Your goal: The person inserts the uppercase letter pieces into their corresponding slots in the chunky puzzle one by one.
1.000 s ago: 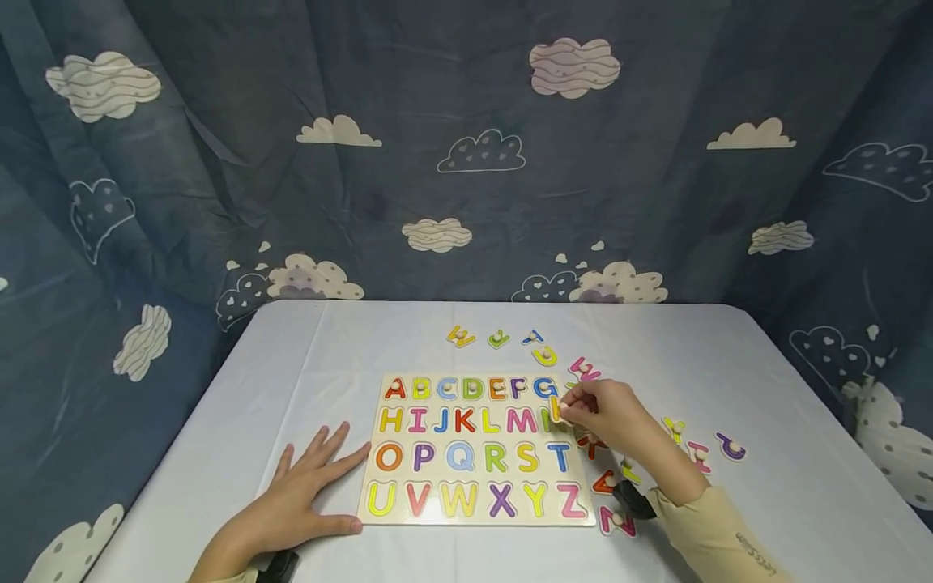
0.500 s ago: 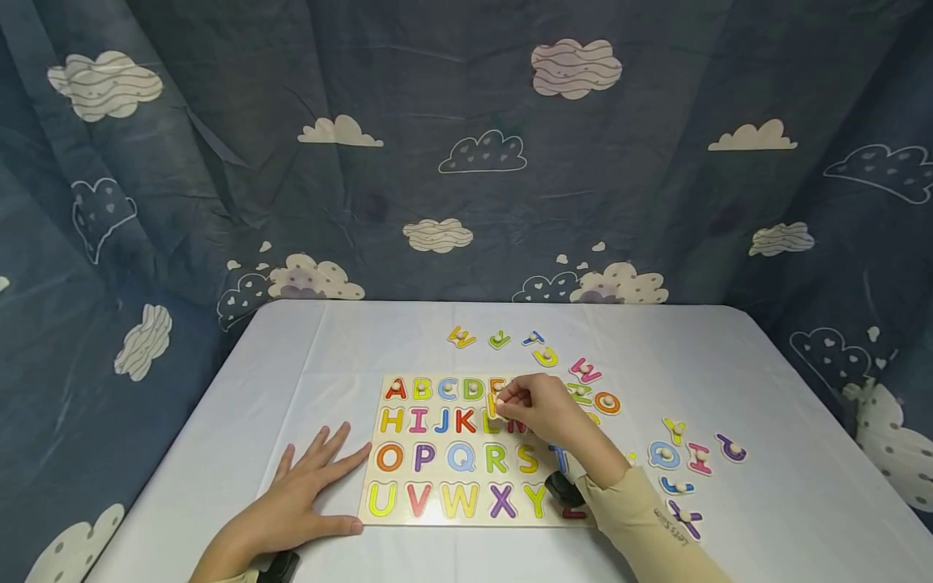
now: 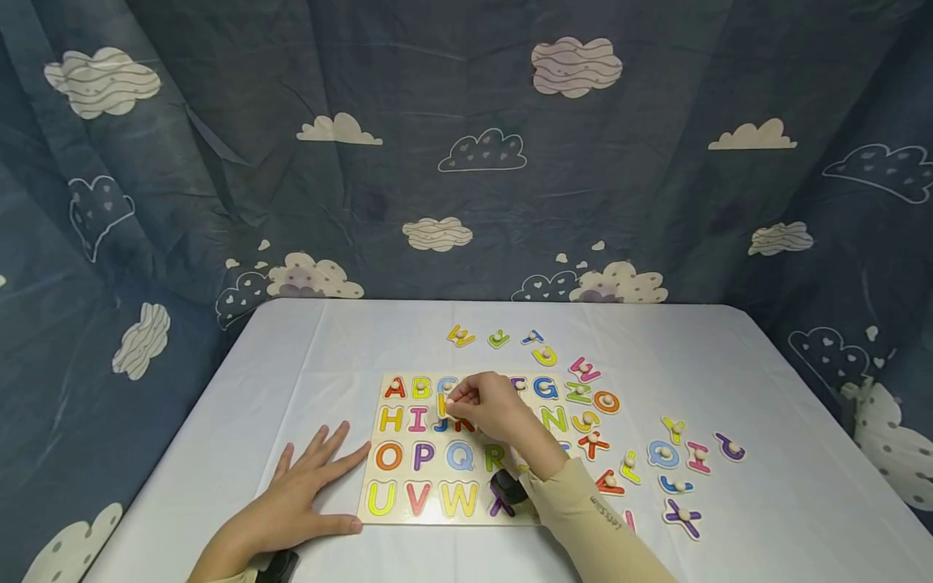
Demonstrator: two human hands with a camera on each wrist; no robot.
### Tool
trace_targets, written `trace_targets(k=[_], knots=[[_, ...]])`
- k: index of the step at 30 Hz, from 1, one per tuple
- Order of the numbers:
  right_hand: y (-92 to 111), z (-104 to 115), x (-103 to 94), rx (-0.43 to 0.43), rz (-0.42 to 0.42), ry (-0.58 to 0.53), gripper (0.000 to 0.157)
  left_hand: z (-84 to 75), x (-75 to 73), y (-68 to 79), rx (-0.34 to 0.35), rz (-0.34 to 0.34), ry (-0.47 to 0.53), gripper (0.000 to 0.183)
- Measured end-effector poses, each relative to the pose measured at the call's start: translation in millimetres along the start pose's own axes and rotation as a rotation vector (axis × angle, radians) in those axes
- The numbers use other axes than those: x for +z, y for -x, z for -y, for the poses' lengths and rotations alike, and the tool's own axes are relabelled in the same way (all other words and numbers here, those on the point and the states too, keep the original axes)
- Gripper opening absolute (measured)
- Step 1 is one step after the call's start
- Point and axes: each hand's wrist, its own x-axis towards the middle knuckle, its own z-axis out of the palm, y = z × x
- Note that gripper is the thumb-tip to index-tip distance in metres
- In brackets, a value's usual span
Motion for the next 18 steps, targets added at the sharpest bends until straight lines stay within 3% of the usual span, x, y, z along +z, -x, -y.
trace_targets(k=[7, 18], knots=[[-8.3, 14.9, 21.7, -0.059, 0.027, -0.037, 0.010, -0.3, -0.4, 0.4, 0.018, 0.004, -0.022, 0.100], [-18.3, 31.5, 52.5, -0.063, 0.030, -0.025, 0.010, 1.8, -0.8, 0.4, 0.037, 0.000, -0.013, 0.099]])
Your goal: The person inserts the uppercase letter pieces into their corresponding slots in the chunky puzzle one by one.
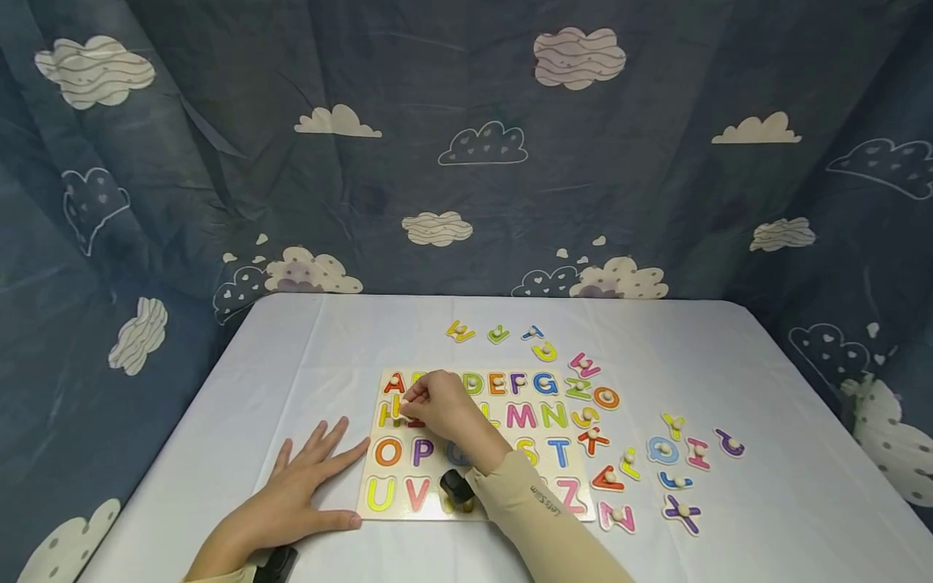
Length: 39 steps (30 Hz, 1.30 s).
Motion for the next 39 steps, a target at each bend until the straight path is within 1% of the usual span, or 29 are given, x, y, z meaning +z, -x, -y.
trace_targets(k=[6, 12, 17, 22, 26, 30, 36, 39], knots=[[-6.5, 4.5, 13.2, 0.007, 0.005, 0.005, 0.010, 1.3, 0.2, 0.4, 0.012, -0.008, 0.003, 0.099], [-9.3, 4.6, 20.7, 0.020, -0.025, 0.042, 0.009, 0.7, -0.4, 0.3, 0.015, -0.013, -0.002, 0.099], [-9.4, 7.0, 24.4, -0.006, -0.056, 0.093, 0.011, 0.2, -0.8, 0.8, 0.027, -0.024, -0.007, 0.098], [-8.7, 7.9, 28.8, -0.026, -0.072, 0.082, 0.012, 0.5, -0.8, 1.1, 0.028, -0.027, -0.010, 0.099], [-8.5, 8.0, 30.0, -0.021, -0.070, 0.083, 0.013, -0.3, -1.2, 0.5, 0.015, -0.010, -0.007, 0.099], [-9.3, 9.0, 29.4, -0.016, -0.067, 0.101, 0.012, -0.5, -1.7, -0.5, 0.009, -0.007, -0.010, 0.099], [-8.9, 9.0, 29.6, -0.007, -0.058, 0.116, 0.012, 1.1, -0.9, -0.2, 0.017, -0.011, -0.023, 0.100], [-7.9, 8.7, 28.0, -0.004, -0.051, 0.105, 0.012, 1.6, -0.4, -0.4, 0.018, -0.012, -0.021, 0.100]])
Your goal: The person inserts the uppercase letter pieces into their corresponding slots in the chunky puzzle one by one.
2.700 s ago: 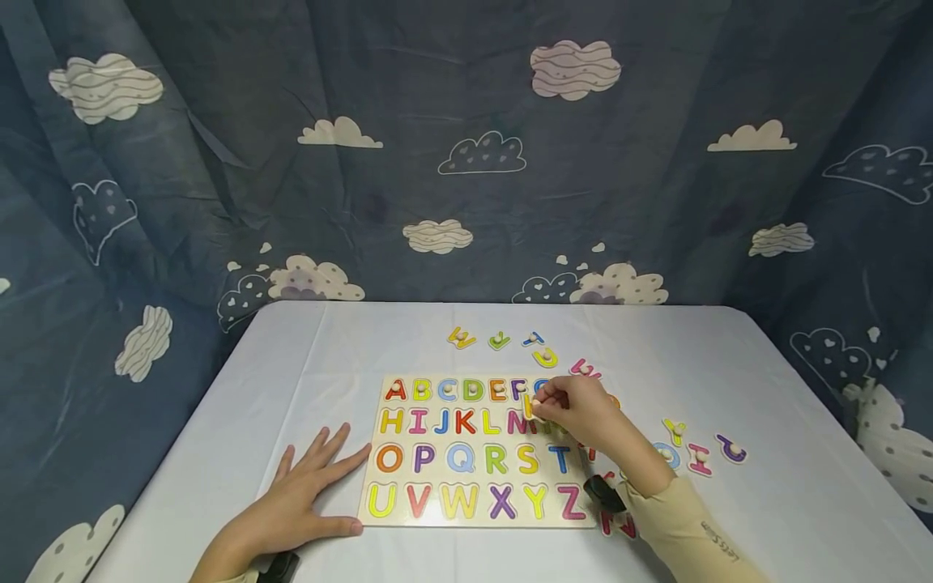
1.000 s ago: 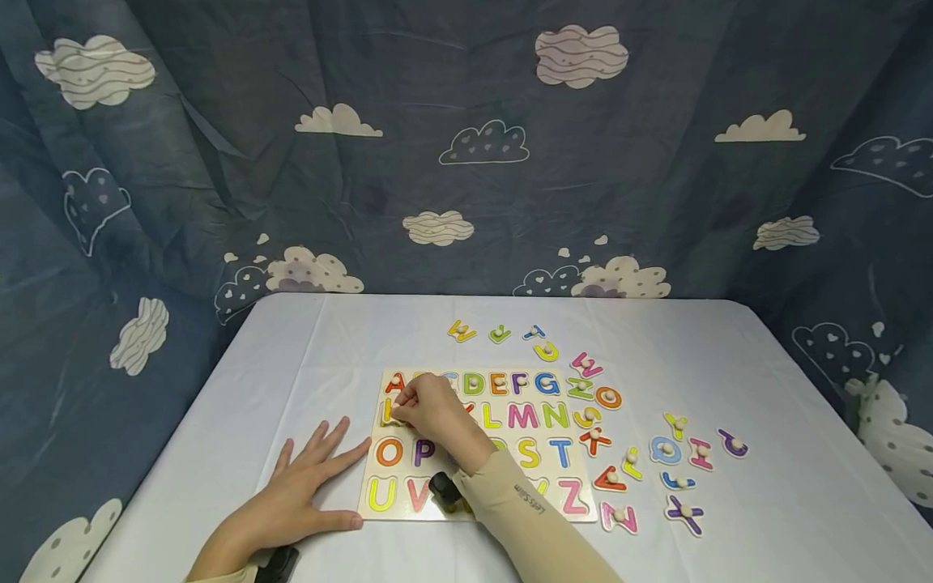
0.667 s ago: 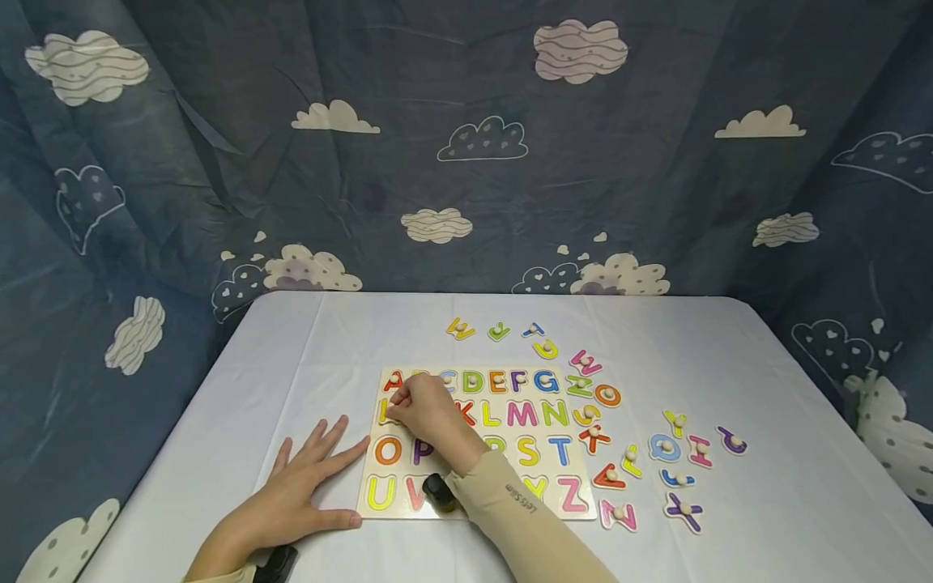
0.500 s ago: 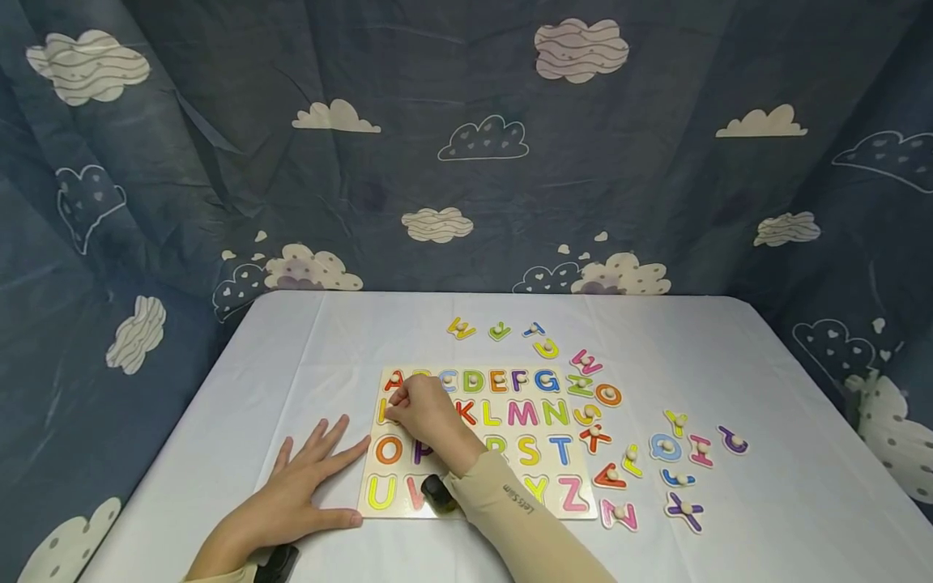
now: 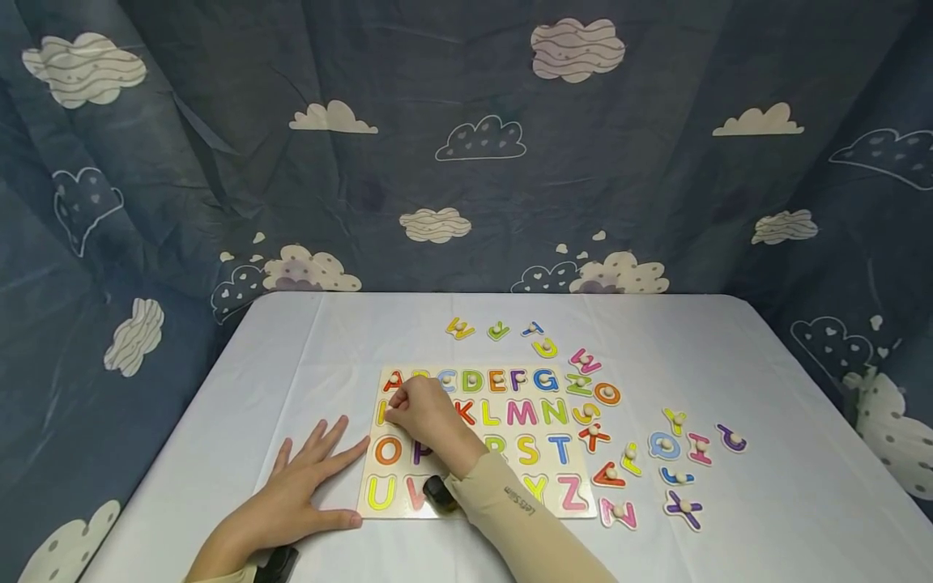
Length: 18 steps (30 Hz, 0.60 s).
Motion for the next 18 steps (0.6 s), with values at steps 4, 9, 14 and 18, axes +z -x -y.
trace_targets(k=[4, 9, 14, 18], knots=[[1.7, -2.4, -4.0, 0.015, 0.014, -0.017, 0.012, 0.2, 1.0, -0.3, -0.006, 0.002, 0.002, 0.100], [5.4, -7.2, -13.2, 0.023, 0.022, -0.043, 0.014, -0.6, 1.3, 0.3, -0.012, 0.003, 0.017, 0.099], [10.5, -12.1, -29.4, 0.002, 0.012, -0.031, 0.011, -1.5, 1.2, 0.2, -0.017, 0.006, 0.012, 0.100], [17.3, -17.1, -48.3, 0.008, 0.002, -0.037, 0.013, -1.9, 1.0, 0.4, -0.027, 0.011, 0.005, 0.100]])
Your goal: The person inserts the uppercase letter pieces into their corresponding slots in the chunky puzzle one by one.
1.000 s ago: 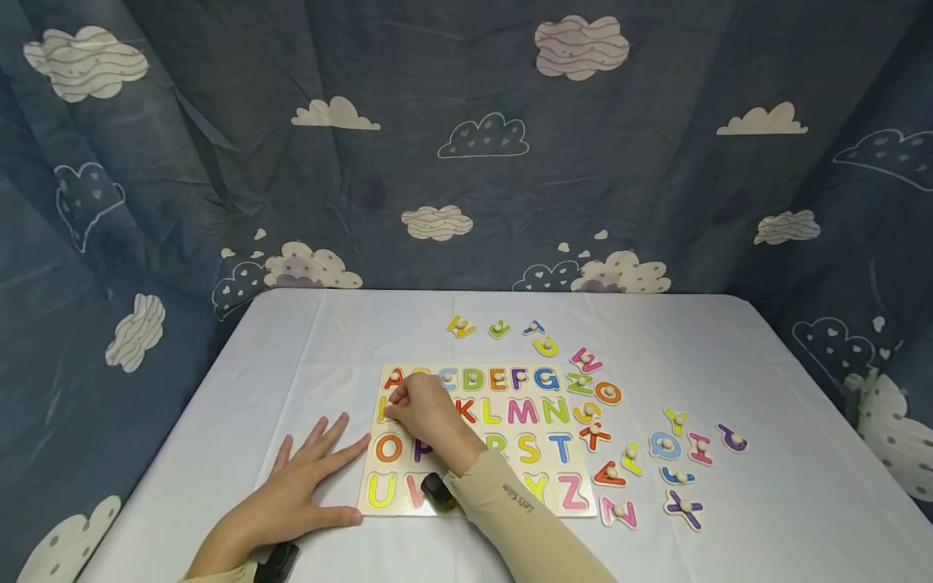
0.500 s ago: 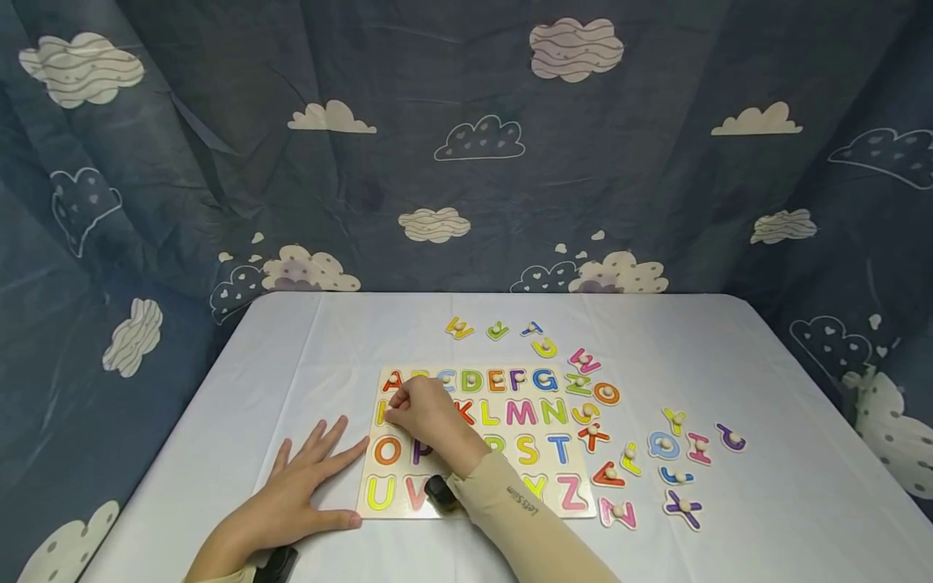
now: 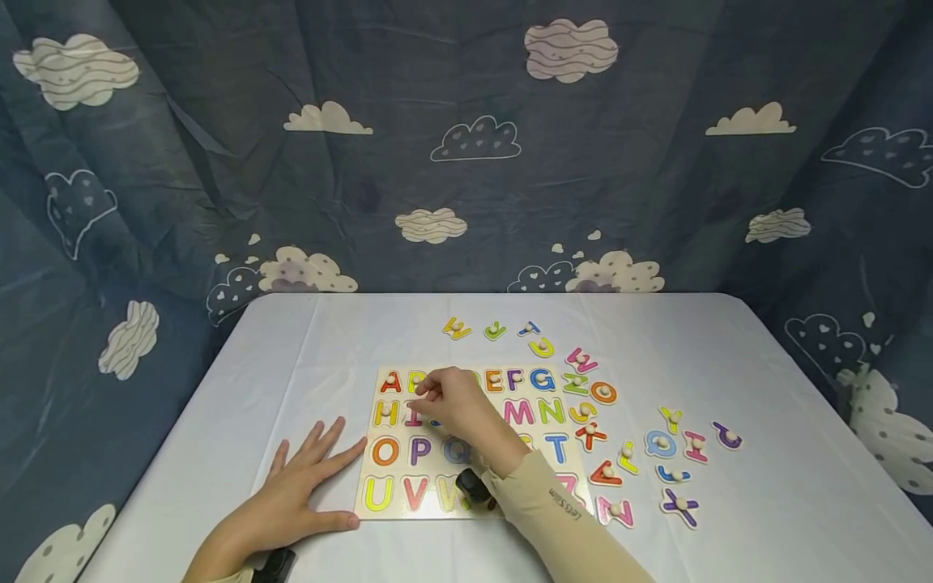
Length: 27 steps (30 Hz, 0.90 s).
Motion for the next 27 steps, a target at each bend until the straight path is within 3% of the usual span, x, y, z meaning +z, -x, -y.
trace_targets(k=[11, 27], knots=[[28.4, -31.4, -63.4, 0.085, -0.088, 0.042, 0.014, -0.9, 1.5, -0.7, -0.031, 0.002, 0.023, 0.101], [98.8, -111.9, -152.9, 0.186, -0.183, 0.136, 0.029, -1.0, 1.1, -1.6, -0.052, 0.017, 0.032, 0.103]])
